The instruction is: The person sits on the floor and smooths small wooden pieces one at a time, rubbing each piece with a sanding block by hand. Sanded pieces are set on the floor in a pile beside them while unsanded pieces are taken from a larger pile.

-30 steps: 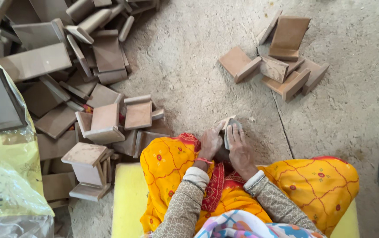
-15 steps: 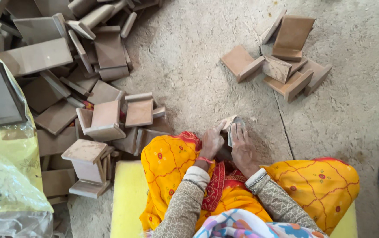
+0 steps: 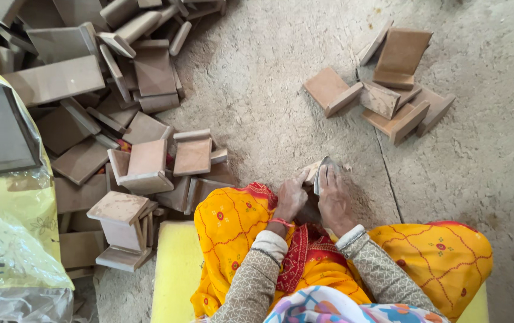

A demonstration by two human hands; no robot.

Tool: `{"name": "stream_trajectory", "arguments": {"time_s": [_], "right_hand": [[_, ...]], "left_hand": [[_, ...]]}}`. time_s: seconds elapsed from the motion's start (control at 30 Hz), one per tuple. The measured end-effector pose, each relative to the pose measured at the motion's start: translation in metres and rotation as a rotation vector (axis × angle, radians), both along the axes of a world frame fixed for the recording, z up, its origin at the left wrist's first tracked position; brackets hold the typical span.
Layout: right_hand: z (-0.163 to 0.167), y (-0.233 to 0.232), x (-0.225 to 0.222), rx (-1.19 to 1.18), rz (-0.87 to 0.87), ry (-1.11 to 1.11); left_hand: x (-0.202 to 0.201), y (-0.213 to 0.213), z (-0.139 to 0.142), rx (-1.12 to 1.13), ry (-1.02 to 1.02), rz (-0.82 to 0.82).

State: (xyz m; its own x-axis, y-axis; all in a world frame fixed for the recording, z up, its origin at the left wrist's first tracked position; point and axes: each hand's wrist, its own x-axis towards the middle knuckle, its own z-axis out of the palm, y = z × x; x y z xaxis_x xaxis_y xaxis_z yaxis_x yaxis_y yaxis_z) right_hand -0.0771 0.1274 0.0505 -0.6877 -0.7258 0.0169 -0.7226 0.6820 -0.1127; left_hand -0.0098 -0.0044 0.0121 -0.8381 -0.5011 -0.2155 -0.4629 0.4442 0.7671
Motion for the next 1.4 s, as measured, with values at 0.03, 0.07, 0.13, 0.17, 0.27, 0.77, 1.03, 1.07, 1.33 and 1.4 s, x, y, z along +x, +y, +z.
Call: {"name": "stream_trajectory", "arguments": {"time_s": [0.03,0.07,0.13,0.17,0.27,0.77,1.03,1.07,1.33,1.4], "right_hand": [[-0.001,0.000,0.001,-0.017,0.010,-0.010],[-0.003,0.000,-0.002,-0.011,-0.020,-0.077],[-0.007,-0.004,-0.014,-0.005,-0.088,-0.206],[-0.009,-0.006,-0.023,0.008,-0.061,-0.128],[-0.005,-0.013,-0.042,0.057,-0.037,-0.035],[0.009,-0.009,-0.034,0.025,0.034,0.045],[0.035,-0.005,0.018,0.047,0.111,0.092],[0.036,-0.003,0.027,-0.001,0.129,0.143],[0.010,-0.020,-0.034,-0.125,-0.100,-0.165],[0.003,-0.017,-0.041,-0.016,-0.266,-0.513]], "left_hand": [[-0.001,0.000,0.001,0.033,-0.076,-0.014],[-0.002,0.000,0.002,0.061,-0.149,-0.028],[-0.003,0.002,0.005,0.005,-0.080,-0.020],[-0.003,0.002,0.007,-0.021,-0.044,-0.016],[-0.004,0.004,0.009,-0.073,0.143,0.031],[-0.005,0.001,0.011,-0.034,0.003,-0.011],[-0.002,-0.002,0.010,-0.027,0.007,0.002],[-0.001,-0.003,0.011,-0.019,0.015,0.008],[-0.002,-0.003,0.016,-0.085,0.014,-0.008],[-0.001,-0.004,0.013,-0.099,-0.011,-0.028]]}}
